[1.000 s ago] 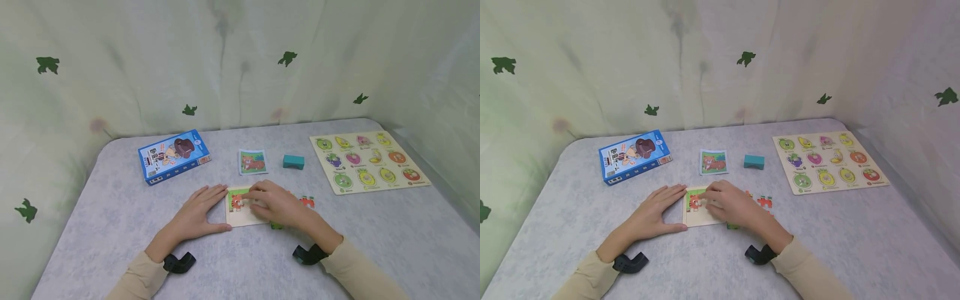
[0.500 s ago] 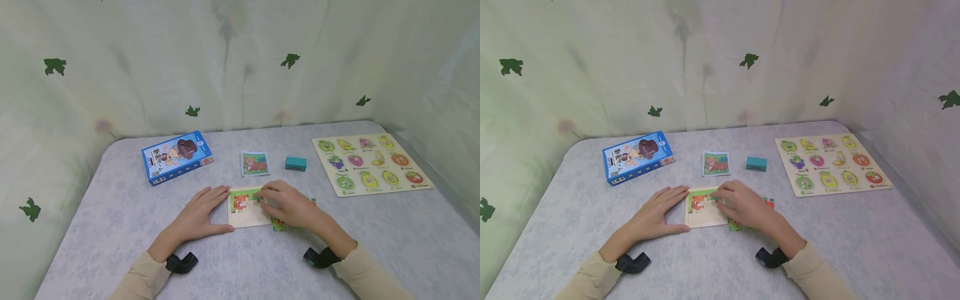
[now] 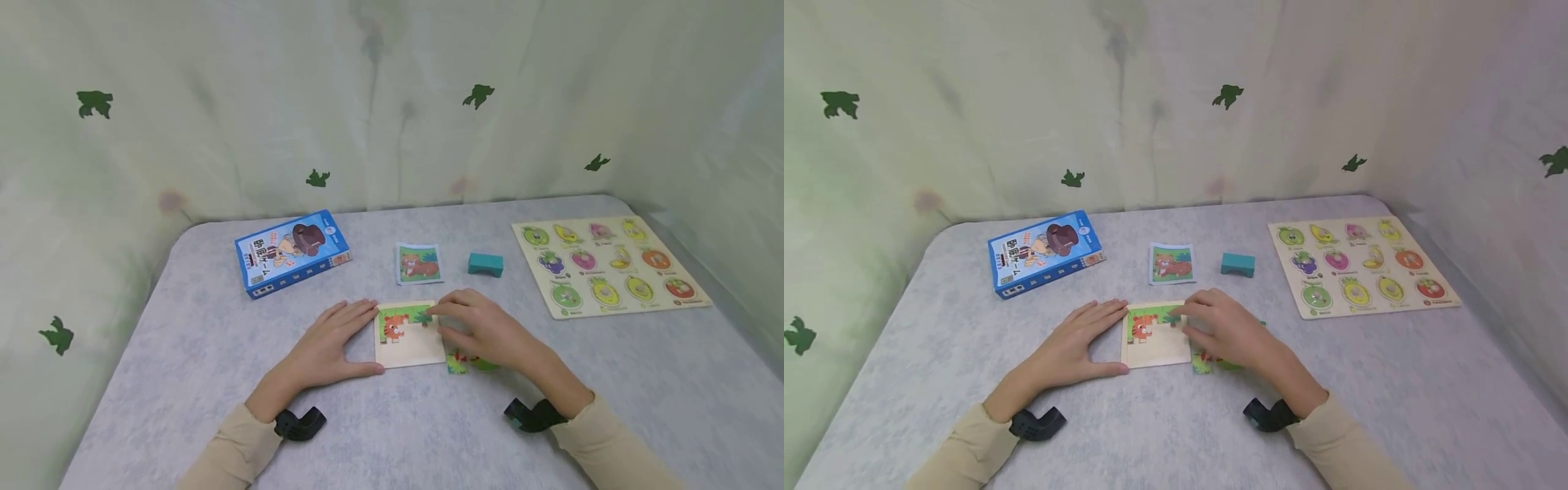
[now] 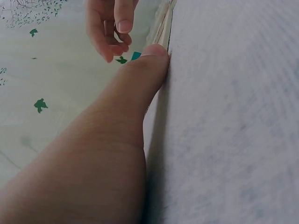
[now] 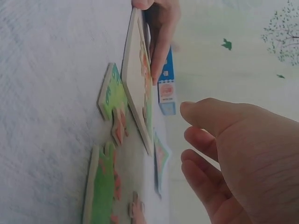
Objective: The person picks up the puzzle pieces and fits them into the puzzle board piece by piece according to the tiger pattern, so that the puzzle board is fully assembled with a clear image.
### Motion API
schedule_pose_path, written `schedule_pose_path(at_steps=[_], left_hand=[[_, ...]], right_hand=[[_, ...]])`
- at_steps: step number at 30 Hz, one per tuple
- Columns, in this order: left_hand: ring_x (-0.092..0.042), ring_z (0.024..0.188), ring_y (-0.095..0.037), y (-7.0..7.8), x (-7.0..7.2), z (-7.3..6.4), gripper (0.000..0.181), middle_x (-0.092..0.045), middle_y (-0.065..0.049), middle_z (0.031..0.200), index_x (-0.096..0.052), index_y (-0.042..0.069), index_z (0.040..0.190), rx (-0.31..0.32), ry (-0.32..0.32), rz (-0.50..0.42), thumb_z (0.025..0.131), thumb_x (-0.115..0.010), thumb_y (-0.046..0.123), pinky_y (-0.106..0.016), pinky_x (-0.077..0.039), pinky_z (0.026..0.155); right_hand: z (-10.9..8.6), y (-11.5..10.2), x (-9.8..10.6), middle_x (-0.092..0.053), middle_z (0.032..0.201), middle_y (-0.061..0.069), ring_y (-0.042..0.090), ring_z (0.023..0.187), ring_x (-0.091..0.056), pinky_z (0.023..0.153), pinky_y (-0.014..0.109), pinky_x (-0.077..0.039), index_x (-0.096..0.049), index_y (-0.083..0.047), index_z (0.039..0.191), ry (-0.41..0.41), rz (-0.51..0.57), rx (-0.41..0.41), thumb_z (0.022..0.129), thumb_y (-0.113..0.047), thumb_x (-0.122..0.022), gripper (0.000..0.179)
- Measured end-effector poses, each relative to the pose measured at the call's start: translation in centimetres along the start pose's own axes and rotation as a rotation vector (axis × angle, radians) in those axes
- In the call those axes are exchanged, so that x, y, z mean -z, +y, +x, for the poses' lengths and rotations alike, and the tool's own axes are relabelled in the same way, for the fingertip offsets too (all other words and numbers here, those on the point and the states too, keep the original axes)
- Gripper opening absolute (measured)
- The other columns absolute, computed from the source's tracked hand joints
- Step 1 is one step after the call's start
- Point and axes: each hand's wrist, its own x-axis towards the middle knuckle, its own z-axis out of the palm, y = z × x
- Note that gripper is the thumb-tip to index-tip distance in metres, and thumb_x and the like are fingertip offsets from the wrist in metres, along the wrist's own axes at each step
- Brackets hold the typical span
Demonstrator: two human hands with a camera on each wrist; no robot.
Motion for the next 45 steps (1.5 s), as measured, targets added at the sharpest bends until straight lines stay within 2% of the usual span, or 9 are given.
schedule_pose_path(at_steps=[4,15,20,28,34,38,45], left_hand=[[-0.031,0.155,-0.021,0.0,-0.2,0.1,0.103,-0.038,-0.001,0.166,-0.041,0.011,0.159,0.001,-0.01,0.003,0.083,-0.071,0.073,-0.048,-0.018,0.13],[-0.032,0.155,-0.022,0.3,0.2,0.1,0.103,-0.038,-0.003,0.165,-0.042,0.01,0.158,0.012,-0.01,0.004,0.082,-0.073,0.071,-0.048,-0.019,0.13],[-0.031,0.155,-0.022,0.2,0.1,-0.2,0.104,-0.038,-0.002,0.166,-0.041,0.01,0.159,0.018,-0.015,0.006,0.082,-0.071,0.074,-0.048,-0.018,0.13],[-0.032,0.155,-0.022,0.2,0.2,-0.1,0.103,-0.038,-0.003,0.165,-0.041,0.01,0.159,0.01,-0.007,0.009,0.082,-0.073,0.072,-0.047,-0.018,0.13],[-0.032,0.155,-0.023,0.2,0.3,0.1,0.103,-0.039,-0.002,0.165,-0.042,0.011,0.159,0.01,-0.011,0.018,0.082,-0.073,0.072,-0.048,-0.018,0.13],[-0.032,0.155,-0.022,0.2,0.4,0.1,0.103,-0.039,-0.002,0.165,-0.042,0.011,0.159,0.01,-0.012,0.021,0.082,-0.073,0.071,-0.048,-0.019,0.13],[-0.032,0.155,-0.022,0.3,0.3,0.1,0.103,-0.038,-0.002,0.165,-0.042,0.01,0.158,0.009,-0.01,0.005,0.082,-0.073,0.072,-0.048,-0.019,0.13]], right_hand=[[-0.4,0.4,0.5,-0.068,0.119,0.001,0.014,0.108,-0.06,0.084,0.031,-0.059,-0.073,-0.016,0.128,0.004,-0.003,-0.021,0.095,-0.018,-0.077,0.033],[-0.3,1.1,1.6,-0.07,0.122,0.004,0.019,0.109,-0.063,0.085,0.037,-0.058,-0.072,-0.015,0.129,0.003,0.013,-0.034,0.095,-0.021,-0.077,0.035],[-0.5,1.6,1.9,-0.07,0.123,0.003,0.02,0.109,-0.063,0.084,0.037,-0.058,-0.073,-0.015,0.128,-0.037,0.028,-0.054,0.096,-0.024,-0.076,0.034],[-0.7,2.5,2.5,-0.07,0.126,0.002,0.02,0.117,-0.061,0.096,0.043,-0.058,-0.072,-0.014,0.128,-0.069,0.04,-0.081,0.093,-0.024,-0.08,0.038],[-0.8,3.1,3.0,-0.069,0.128,0.002,0.02,0.12,-0.06,0.1,0.045,-0.056,-0.071,-0.014,0.131,-0.11,0.067,-0.139,0.092,-0.026,-0.08,0.041],[-0.9,3.5,3.3,-0.07,0.128,0.001,0.019,0.118,-0.06,0.1,0.045,-0.057,-0.071,-0.015,0.132,-0.127,0.073,-0.174,0.092,-0.028,-0.08,0.043],[-1.1,4.0,3.5,-0.071,0.117,-0.002,0.02,0.108,-0.062,0.094,0.045,-0.058,-0.07,-0.013,0.134,-0.162,0.069,-0.19,0.093,-0.029,-0.079,0.045]])
